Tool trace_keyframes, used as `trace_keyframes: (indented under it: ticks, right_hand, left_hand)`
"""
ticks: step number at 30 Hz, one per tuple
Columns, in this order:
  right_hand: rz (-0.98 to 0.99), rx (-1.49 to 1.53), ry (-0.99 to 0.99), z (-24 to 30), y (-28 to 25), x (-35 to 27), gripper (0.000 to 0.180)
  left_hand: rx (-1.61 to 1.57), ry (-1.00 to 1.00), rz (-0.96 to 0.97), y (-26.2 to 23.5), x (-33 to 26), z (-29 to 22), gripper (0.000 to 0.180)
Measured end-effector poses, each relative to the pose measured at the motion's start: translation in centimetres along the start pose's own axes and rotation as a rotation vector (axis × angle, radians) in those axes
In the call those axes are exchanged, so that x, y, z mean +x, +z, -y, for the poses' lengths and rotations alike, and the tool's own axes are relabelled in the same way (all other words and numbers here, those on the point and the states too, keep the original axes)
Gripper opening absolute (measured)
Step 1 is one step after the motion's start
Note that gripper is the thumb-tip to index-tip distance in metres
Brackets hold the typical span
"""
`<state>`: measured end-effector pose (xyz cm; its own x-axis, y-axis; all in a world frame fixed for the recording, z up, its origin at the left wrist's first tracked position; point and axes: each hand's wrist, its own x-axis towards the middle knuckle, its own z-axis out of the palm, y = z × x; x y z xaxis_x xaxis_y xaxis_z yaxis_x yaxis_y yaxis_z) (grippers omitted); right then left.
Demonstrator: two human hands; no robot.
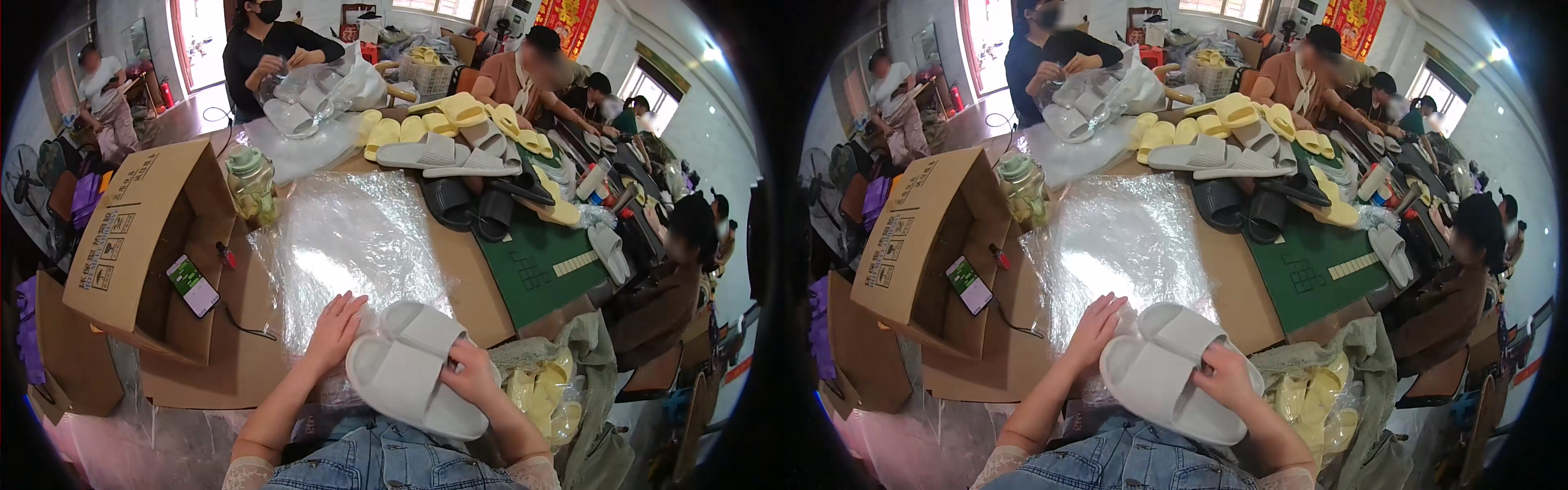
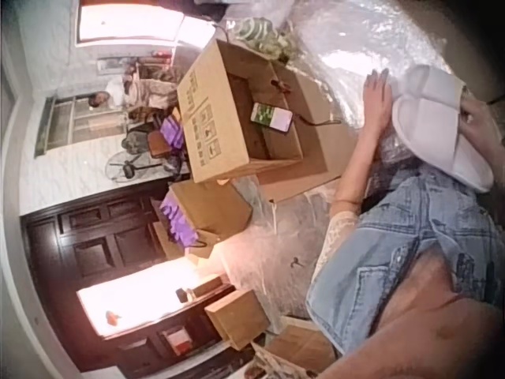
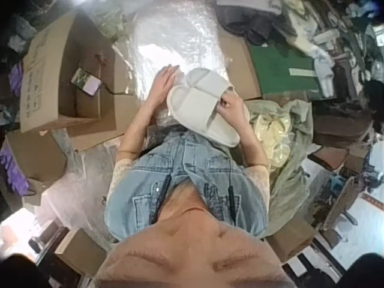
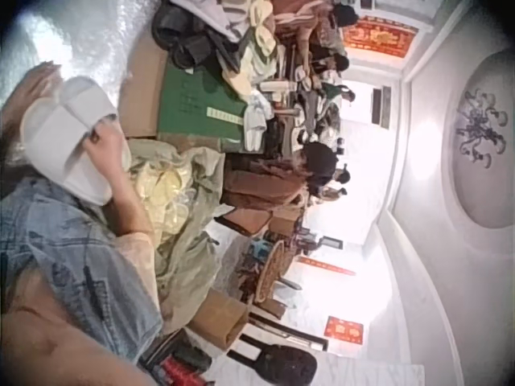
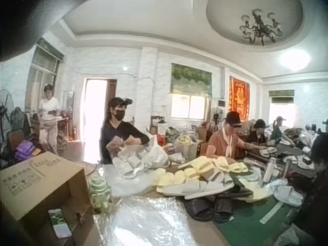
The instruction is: The person wraps pairs of yellow, white, and black slippers in bubble wrap and places them into a large green sack. The person handles the slippers one pair at a time, wrapping them individually before adding them to the sack.
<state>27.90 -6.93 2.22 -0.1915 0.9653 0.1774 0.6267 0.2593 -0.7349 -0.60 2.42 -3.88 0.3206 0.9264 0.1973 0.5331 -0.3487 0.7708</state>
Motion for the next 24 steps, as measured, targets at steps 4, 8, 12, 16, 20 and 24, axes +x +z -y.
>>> trace_keyframes:
  ticks: [4,8,12,16,20,24]
  right_hand:
    - [-0.060,-0.166,-0.018,1.0,-0.4,1.2,0.017]
    - [-0.104,-0.221,0.012,1.3,-0.5,1.4,0.020]
    - [-0.088,-0.247,-0.038,1.2,0.7,1.5,0.022]
    - [-0.133,-0.233,0.020,-0.1,2.8,2.6,0.022]
    - [-0.207,-0.205,-0.021,-0.2,4.4,3.4,0.023]
    - [-0.277,-0.130,-0.129,-2.2,6.5,5.3,0.023]
  left_hand:
    - [0.023,0.037,0.019,-0.9,-0.4,-1.3,0.044]
    - [0.019,0.128,0.015,-2.0,-0.9,-1.7,0.043]
    - [0.168,0.225,0.040,-0.9,-1.0,-3.2,0.044]
    - [0.213,0.349,0.093,0.1,-0.9,-5.8,0.045]
    - [0.170,0.384,0.167,0.8,-1.2,-8.3,0.048]
    - [0.109,0.424,0.185,1.3,-2.0,-9.4,0.052]
